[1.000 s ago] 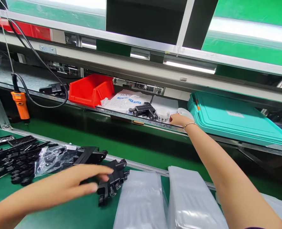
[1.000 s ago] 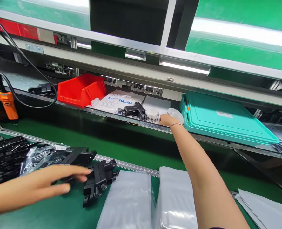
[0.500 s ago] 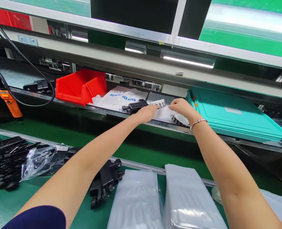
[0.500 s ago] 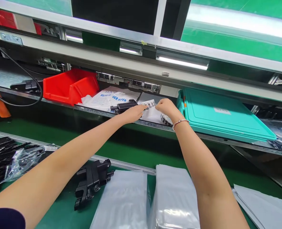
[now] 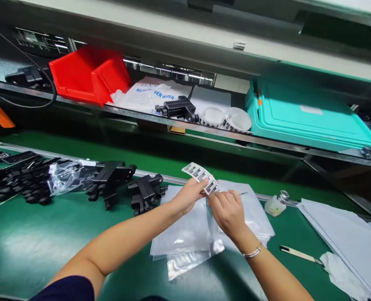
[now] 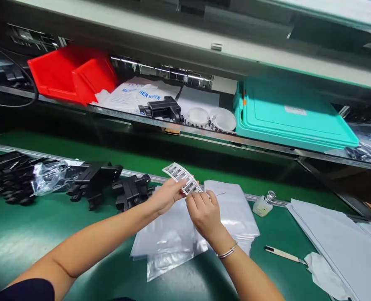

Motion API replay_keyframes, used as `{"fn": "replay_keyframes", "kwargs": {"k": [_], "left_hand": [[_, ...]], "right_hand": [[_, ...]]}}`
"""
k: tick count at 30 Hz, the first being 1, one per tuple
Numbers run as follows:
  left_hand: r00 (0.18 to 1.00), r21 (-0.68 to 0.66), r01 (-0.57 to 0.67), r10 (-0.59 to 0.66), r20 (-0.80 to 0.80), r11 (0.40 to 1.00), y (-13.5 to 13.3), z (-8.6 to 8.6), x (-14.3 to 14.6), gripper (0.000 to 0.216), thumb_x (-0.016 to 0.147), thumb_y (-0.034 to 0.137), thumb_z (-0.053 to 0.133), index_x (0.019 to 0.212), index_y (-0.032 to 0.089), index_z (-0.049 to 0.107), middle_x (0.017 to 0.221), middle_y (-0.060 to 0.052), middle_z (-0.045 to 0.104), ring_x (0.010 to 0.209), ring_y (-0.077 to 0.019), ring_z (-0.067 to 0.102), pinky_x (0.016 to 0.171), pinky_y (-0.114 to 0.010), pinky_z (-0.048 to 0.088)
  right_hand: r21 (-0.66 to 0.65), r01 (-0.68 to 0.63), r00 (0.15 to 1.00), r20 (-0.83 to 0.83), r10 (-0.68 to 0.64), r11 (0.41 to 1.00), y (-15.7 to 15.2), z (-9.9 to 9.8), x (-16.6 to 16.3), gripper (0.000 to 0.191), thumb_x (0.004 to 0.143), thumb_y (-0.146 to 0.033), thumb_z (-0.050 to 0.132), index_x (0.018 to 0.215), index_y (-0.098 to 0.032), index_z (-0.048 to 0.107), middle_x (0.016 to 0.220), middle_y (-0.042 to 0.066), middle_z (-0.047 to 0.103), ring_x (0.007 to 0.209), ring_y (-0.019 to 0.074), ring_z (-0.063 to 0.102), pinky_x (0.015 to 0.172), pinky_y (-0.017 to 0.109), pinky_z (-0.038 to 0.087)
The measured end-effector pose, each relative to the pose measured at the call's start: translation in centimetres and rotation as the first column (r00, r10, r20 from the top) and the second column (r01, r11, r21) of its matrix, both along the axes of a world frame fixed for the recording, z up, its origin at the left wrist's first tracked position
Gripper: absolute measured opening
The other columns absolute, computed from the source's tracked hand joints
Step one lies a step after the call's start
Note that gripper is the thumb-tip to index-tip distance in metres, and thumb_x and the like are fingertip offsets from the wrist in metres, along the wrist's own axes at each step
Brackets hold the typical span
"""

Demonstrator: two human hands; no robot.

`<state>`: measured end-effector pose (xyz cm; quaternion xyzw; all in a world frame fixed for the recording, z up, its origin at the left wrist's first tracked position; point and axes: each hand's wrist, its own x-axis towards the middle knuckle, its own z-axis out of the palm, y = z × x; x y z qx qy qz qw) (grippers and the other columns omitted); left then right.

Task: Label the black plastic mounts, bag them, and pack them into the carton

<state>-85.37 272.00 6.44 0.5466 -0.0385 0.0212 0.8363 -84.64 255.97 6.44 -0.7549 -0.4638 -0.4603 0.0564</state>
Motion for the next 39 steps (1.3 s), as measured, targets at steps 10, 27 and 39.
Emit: {"fn": "replay_keyframes", "kwargs": {"k": [10, 27, 39], "left_hand": [[0.984, 0.156, 0.174, -0.163, -0.077, 0.972, -4.8, -4.9, -2.8, 0.044, 0.065, 0.056, 0.079, 0.070, 0.014, 0.071, 0.071, -0.005, 0.072, 0.066, -0.0179, 0.063, 0.067, -0.029, 0.049], [0.994, 0.340, 0.000, -0.037, 0.101, 0.941, -12.8, -4.2, -1.7, 0.032, 0.078, 0.047, 0.067, 0.072, 0.015, 0.064, 0.065, 0.000, 0.063, 0.062, -0.0144, 0.057, 0.059, -0.025, 0.046], [0.932, 0.538, 0.323, -0.361, -0.037, 0.779, -17.2, -5.1, -4.0, 0.028, 0.078, 0.040, 0.062, 0.076, 0.013, 0.067, 0.070, -0.003, 0.065, 0.066, -0.0169, 0.058, 0.064, -0.027, 0.045]], "right_hand": [[0.385, 0.273, 0.198, -0.919, 0.340, 0.882, -8.5, -7.8, -5.7, 0.039, 0.088, -0.048, 0.057, 0.112, -0.017, 0.064, 0.112, 0.012, 0.070, 0.100, 0.0245, 0.064, 0.089, 0.040, 0.052], [0.348, 0.401, -0.216, -0.863, 0.457, 0.847, -19.4, -10.0, -9.3, 0.040, 0.080, -0.054, 0.068, 0.094, -0.017, 0.073, 0.091, 0.007, 0.074, 0.087, 0.0232, 0.066, 0.083, 0.037, 0.052], [0.611, 0.569, 0.267, -0.770, 0.580, 0.550, -20.0, -3.5, -7.1, 0.022, 0.081, -0.041, 0.066, 0.085, -0.020, 0.066, 0.074, 0.002, 0.070, 0.069, 0.0157, 0.066, 0.069, 0.031, 0.056]]}}
